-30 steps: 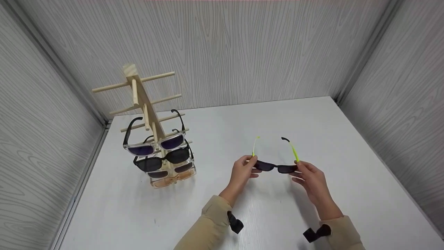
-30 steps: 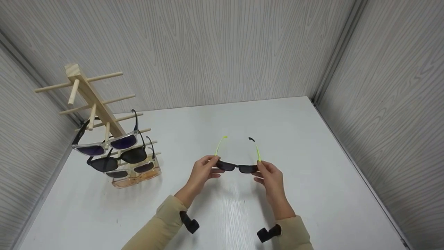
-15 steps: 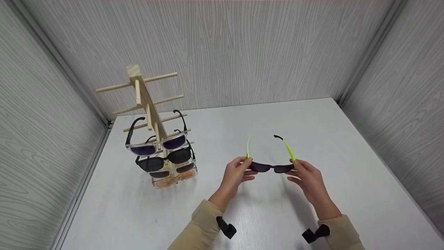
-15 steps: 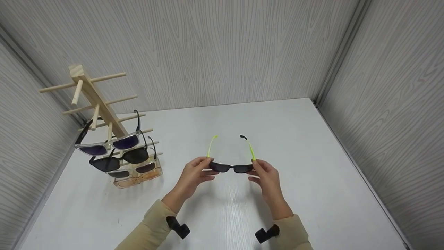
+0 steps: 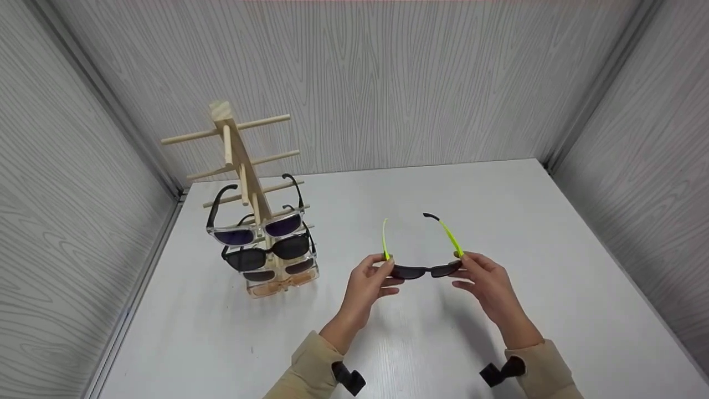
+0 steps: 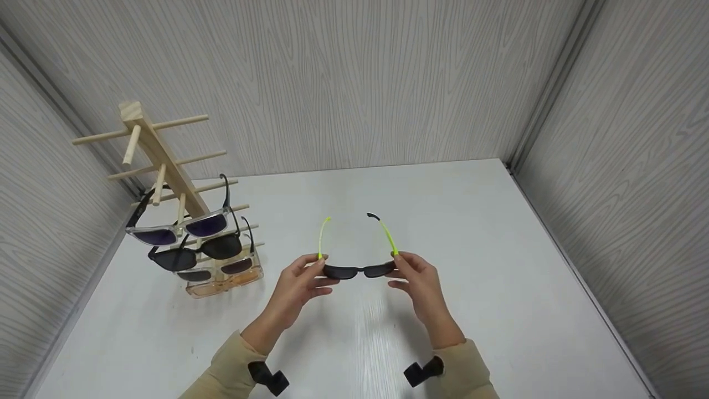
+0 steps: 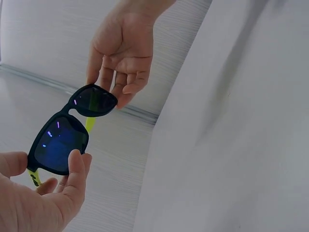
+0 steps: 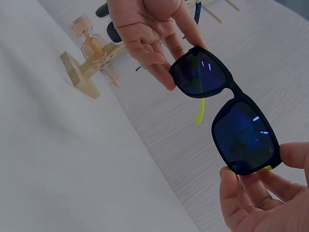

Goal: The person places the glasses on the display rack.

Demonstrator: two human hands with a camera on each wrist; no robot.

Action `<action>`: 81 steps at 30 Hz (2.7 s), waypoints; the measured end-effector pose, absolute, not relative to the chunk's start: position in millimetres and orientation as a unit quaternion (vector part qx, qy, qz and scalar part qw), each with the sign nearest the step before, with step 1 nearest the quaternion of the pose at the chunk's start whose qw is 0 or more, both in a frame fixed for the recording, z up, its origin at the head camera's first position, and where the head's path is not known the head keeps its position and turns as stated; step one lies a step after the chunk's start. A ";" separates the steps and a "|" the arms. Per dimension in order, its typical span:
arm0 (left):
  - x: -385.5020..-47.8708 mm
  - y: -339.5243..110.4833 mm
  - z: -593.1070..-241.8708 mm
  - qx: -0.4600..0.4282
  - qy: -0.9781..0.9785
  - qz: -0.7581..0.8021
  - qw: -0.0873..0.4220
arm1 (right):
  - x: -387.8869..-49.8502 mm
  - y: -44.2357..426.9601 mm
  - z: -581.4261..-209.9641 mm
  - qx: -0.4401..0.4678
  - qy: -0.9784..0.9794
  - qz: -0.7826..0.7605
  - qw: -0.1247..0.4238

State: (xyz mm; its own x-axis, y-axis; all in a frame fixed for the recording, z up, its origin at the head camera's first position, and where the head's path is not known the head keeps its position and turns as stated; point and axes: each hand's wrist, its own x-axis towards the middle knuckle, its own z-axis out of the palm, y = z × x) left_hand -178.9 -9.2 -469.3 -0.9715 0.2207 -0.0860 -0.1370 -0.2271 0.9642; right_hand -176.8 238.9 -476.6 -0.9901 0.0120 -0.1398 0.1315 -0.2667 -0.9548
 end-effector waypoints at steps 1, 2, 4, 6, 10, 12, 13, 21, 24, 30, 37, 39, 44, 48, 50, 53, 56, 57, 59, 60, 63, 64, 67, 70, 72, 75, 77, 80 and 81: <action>-177.8 -10.5 -468.4 0.037 0.613 0.781 0.111 | -176.9 238.0 -475.3 0.056 0.606 -0.793 0.039; -176.7 -12.0 -467.2 0.040 0.614 0.781 0.108 | -176.9 237.2 -474.0 0.052 0.609 -0.790 0.040; -174.4 -14.9 -464.1 0.043 0.616 0.780 0.104 | -176.9 234.9 -470.8 0.043 0.613 -0.788 0.040; -171.3 -18.0 -460.3 0.044 0.615 0.780 0.102 | -177.0 232.4 -467.4 0.034 0.616 -0.786 0.039; -163.6 -24.8 -450.2 0.049 0.611 0.784 0.095 | -176.9 227.5 -460.3 0.011 0.615 -0.788 0.039; -160.0 -28.5 -444.6 0.057 0.613 0.783 0.090 | -176.7 225.1 -456.5 -0.003 0.611 -0.791 0.039; -158.6 -30.5 -442.1 0.063 0.614 0.782 0.087 | -176.7 224.0 -454.8 -0.010 0.610 -0.792 0.039; -149.4 -50.5 -427.1 0.088 0.635 0.764 0.075 | -178.5 212.7 -442.1 -0.066 0.602 -0.794 0.060; -147.0 -56.4 -421.2 0.089 0.634 0.764 0.075 | -179.4 208.8 -436.3 -0.084 0.600 -0.793 0.065; -146.2 -65.1 -408.7 0.096 0.628 0.769 0.070 | -182.2 201.7 -423.3 -0.103 0.604 -0.788 0.070; -148.4 -74.0 -393.5 0.099 0.623 0.774 0.057 | -186.8 191.1 -406.1 -0.112 0.593 -0.795 0.063; -148.6 -76.1 -388.4 0.103 0.624 0.773 0.048 | -188.4 188.2 -400.7 -0.117 0.590 -0.796 0.061; -147.8 -79.9 -377.2 0.117 0.629 0.768 0.032 | -190.6 182.5 -388.4 -0.124 0.584 -0.800 0.054; -146.5 -85.2 -369.6 0.123 0.627 0.769 0.025 | -192.5 176.8 -380.7 -0.132 0.585 -0.798 0.056; -146.0 -88.2 -366.0 0.124 0.625 0.771 0.021 | -193.9 173.8 -377.1 -0.139 0.584 -0.798 0.060; -144.9 -92.6 -360.2 0.127 0.626 0.769 0.014 | -196.5 169.0 -371.4 -0.155 0.579 -0.798 0.067; -143.5 -96.9 -354.7 0.130 0.626 0.769 0.005 | -199.0 164.3 -364.9 -0.173 0.576 -0.796 0.072; -142.7 -98.2 -352.9 0.131 0.624 0.770 0.001 | -199.8 162.8 -362.7 -0.177 0.575 -0.795 0.073; -141.1 -100.5 -350.0 0.134 0.620 0.773 -0.007 | -200.9 159.9 -358.6 -0.181 0.574 -0.795 0.076; -140.1 -101.4 -348.8 0.135 0.618 0.775 -0.011 | -201.5 158.4 -356.7 -0.182 0.573 -0.795 0.076; -137.9 -103.2 -345.7 0.133 0.614 0.778 -0.024 | -203.3 154.4 -351.4 -0.184 0.567 -0.799 0.078; -137.2 -103.5 -344.7 0.133 0.613 0.778 -0.027 | -204.0 153.3 -349.8 -0.185 0.565 -0.800 0.078; -135.2 -105.3 -341.2 0.130 0.614 0.778 -0.039 | -206.2 149.8 -344.8 -0.192 0.560 -0.801 0.083; -132.5 -108.2 -337.2 0.130 0.617 0.774 -0.050 | -208.0 146.0 -340.2 -0.198 0.557 -0.802 0.093; -130.6 -110.7 -334.9 0.132 0.622 0.770 -0.057 | -209.1 142.9 -337.7 -0.202 0.553 -0.802 0.100; -127.4 -115.1 -331.3 0.135 0.627 0.764 -0.066 | -210.3 137.2 -334.5 -0.211 0.547 -0.803 0.110; -125.3 -118.2 -328.9 0.131 0.629 0.763 -0.071 | -211.2 132.8 -332.6 -0.217 0.545 -0.801 0.115; -123.4 -123.8 -324.8 0.122 0.632 0.761 -0.080 | -213.4 124.9 -328.9 -0.222 0.544 -0.800 0.124; -122.8 -125.9 -323.7 0.118 0.635 0.759 -0.085 | -214.5 121.9 -327.4 -0.222 0.544 -0.799 0.127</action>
State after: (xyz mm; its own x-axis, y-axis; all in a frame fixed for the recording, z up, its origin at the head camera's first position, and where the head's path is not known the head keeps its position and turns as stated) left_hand -122.8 -125.9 -323.7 -0.9574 0.0209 0.2879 0.2797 -0.1800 0.9431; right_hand -214.5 121.9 -327.4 -0.8692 -0.4446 0.2162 -0.0377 -0.3765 -0.9257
